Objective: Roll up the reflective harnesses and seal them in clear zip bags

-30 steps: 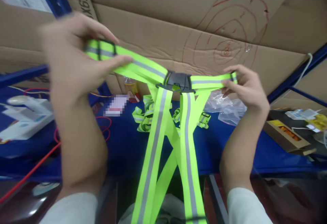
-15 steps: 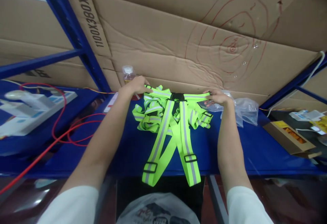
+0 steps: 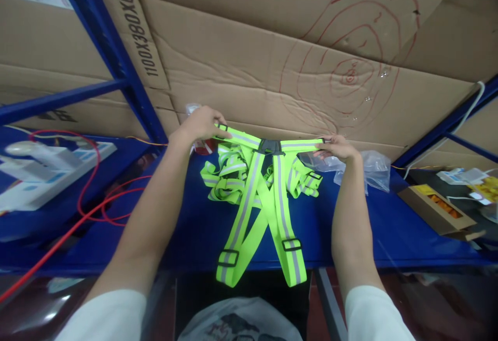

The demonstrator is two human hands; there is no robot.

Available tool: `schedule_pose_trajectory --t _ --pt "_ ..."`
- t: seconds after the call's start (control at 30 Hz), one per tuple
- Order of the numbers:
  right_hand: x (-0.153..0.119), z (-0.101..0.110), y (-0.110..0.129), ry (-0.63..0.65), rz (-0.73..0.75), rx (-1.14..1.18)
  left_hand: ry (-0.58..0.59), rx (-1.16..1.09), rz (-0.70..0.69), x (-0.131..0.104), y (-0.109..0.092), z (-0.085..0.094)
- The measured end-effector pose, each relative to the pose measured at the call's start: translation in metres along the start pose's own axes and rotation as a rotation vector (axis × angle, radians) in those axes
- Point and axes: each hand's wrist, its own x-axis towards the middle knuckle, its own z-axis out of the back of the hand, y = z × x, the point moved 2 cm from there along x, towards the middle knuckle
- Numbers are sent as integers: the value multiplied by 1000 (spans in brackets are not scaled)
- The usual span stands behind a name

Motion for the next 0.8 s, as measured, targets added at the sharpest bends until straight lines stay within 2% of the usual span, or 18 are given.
schedule_pose_trajectory --t 0.1,0.2,0.27,0.37,0.43,0.53,0.67,0.8 --pt "-3 6 1 30 72 61 -162 -212 -90 -9 -7 14" --pt "-9 17 4 7 157 155 -285 -410 -173 -19 -12 29" --pt "-13 22 6 -23 188 197 -287 -456 -136 -21 -11 35" --pt "-14 20 10 -48 172 180 -230 -507 11 -18 -5 31" --pt "-11 9 12 -48 109 125 -255 -493 133 -15 -2 25" --pt "0 -18 13 -68 -36 33 -334 -351 265 -14 -4 15" --pt "24 -54 8 -163 -120 -10 -402 -165 231 -15 -16 4" --pt "44 -73 -1 -273 -106 -30 -415 -151 166 -11 -28 -19"
